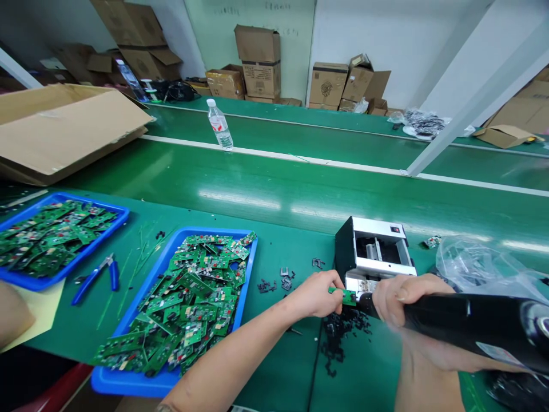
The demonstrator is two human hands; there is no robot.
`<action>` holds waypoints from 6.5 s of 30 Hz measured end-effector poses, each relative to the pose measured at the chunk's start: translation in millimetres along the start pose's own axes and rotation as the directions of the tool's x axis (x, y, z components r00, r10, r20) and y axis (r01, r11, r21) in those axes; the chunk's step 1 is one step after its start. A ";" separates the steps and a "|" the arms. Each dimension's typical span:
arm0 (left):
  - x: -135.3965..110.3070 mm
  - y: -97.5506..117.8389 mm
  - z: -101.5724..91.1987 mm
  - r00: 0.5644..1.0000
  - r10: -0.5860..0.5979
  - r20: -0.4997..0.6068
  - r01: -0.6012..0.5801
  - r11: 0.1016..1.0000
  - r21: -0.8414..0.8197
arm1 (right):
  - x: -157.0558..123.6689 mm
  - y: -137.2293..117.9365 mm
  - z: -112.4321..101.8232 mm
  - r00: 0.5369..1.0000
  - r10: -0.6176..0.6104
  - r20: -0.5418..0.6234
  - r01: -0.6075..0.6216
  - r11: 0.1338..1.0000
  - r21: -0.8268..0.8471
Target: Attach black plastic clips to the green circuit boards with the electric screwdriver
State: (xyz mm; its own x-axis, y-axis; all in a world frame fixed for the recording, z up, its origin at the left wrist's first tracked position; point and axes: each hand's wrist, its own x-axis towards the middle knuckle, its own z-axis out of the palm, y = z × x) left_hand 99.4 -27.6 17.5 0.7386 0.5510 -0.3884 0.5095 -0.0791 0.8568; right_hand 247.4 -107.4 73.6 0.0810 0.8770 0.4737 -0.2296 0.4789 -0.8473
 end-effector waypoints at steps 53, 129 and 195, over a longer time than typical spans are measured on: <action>3.6 -34.9 -30.4 0.992 0.075 0.097 -0.023 0.891 -0.454 | -126.6 54.4 -13.6 0.846 0.480 0.231 -0.001 0.435 -0.901; 7.2 -8.6 -15.2 0.957 -0.148 0.249 0.220 0.930 -0.294 | -131.7 1.5 -71.6 0.593 0.370 -0.715 -0.256 0.929 0.269; 7.9 -13.4 -5.4 0.979 -0.024 0.201 0.081 0.955 -0.285 | 25.3 -5.9 -1.3 0.977 0.100 -0.187 -0.101 0.995 0.009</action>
State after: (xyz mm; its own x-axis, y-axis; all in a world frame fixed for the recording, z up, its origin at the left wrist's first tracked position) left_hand 96.0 -17.7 4.8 0.8001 0.3746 -0.4686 0.4211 0.2056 0.8834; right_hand 252.1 -87.9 90.3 0.2378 0.9125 0.3328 -0.2455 0.3879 -0.8884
